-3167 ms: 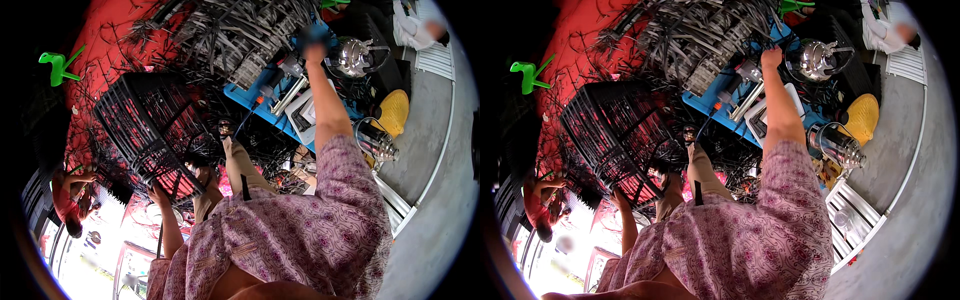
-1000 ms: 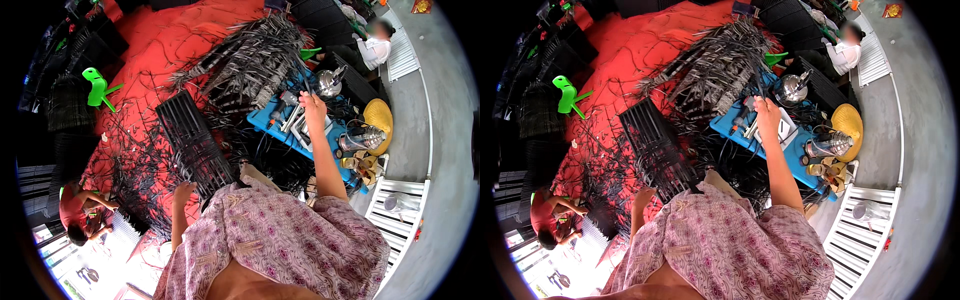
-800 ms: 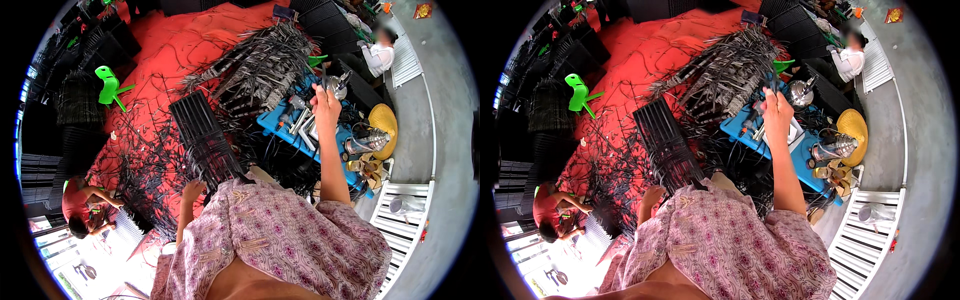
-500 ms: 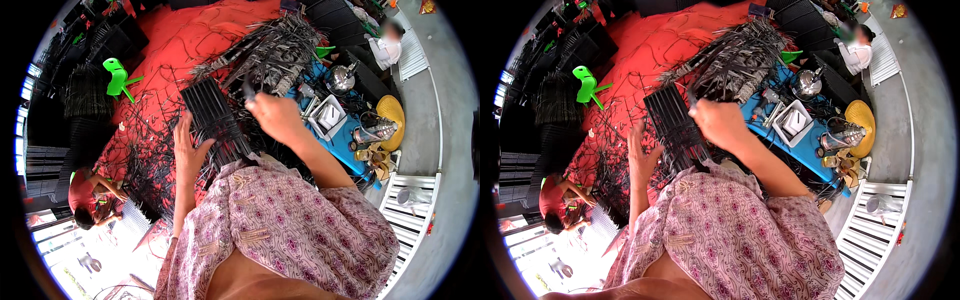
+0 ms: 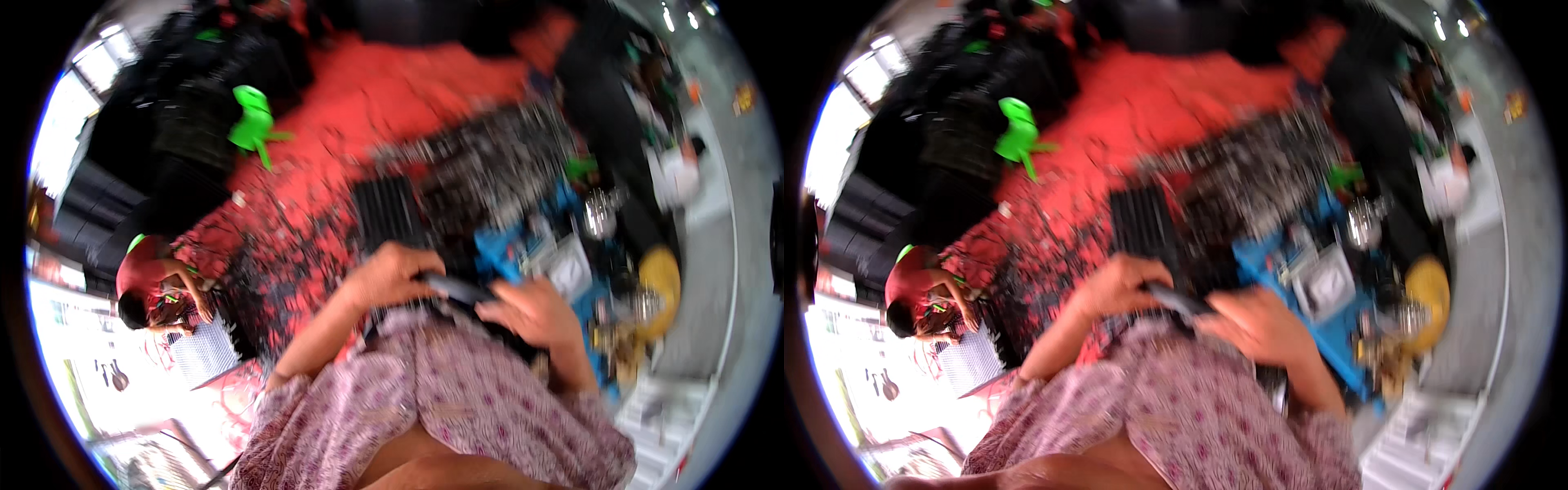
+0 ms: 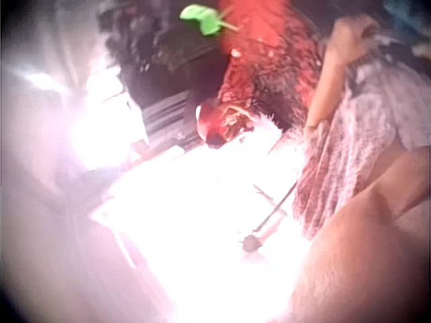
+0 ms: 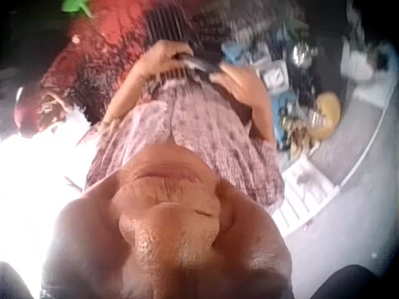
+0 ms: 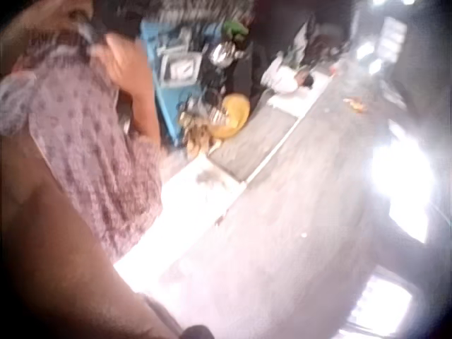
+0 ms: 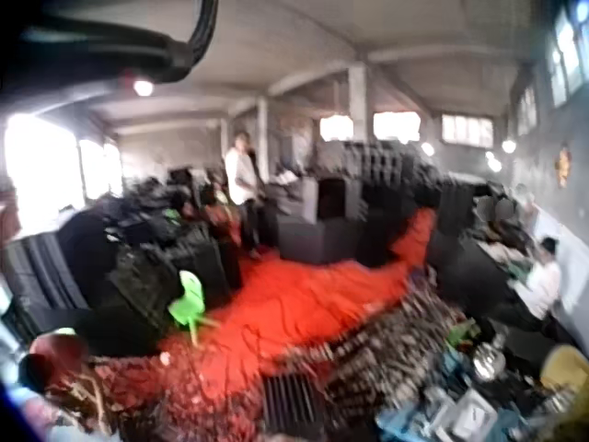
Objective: The person assembles a black plastic basket using a cordless nail gun. They align the basket frame and drive nails into the joints to secure the structure. The person also uses pliers to trim excess material from the basket frame. The task is performed in a workshop environment with piles of materials visible.
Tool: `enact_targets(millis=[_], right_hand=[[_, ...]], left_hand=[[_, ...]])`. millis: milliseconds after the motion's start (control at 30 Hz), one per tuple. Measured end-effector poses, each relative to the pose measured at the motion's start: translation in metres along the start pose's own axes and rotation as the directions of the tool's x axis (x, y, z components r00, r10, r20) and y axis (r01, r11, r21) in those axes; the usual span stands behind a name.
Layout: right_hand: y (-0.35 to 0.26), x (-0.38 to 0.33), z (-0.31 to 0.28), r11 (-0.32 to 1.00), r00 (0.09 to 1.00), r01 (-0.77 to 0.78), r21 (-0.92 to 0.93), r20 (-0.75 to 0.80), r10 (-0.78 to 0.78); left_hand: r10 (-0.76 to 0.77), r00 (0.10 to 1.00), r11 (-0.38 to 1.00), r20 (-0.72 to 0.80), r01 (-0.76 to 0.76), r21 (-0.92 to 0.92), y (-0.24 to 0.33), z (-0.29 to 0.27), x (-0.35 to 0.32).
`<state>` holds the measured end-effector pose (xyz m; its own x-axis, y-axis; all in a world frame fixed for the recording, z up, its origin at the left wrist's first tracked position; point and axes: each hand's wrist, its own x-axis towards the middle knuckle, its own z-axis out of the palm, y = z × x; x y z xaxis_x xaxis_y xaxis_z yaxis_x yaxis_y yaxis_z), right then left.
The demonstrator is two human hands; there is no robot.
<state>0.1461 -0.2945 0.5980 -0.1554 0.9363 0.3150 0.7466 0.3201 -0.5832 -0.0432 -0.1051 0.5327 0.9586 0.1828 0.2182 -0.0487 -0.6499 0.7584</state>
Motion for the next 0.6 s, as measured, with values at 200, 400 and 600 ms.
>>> enact_targets(millis=[200,400,600], right_hand=[[0.006,0.003,-0.014,0.931,0.960,-0.258,0.257,0.174,0.218],[0.012,0.039,-0.004,0.957,0.981,-0.040,0.287,0.195,-0.018],[0.025,0.071,0.040,0.957,0.936,0.118,0.264,0.291,-0.196]], left_hand=[[0.011,0.882,0.817,-0.471,0.264,0.513,0.065,-0.128,-0.079],[0.065,0.810,0.592,-0.583,0.439,0.676,0.181,-0.150,-0.151],[-0.176,0.551,0.566,-0.816,0.735,0.374,0.150,-0.097,-0.225]])
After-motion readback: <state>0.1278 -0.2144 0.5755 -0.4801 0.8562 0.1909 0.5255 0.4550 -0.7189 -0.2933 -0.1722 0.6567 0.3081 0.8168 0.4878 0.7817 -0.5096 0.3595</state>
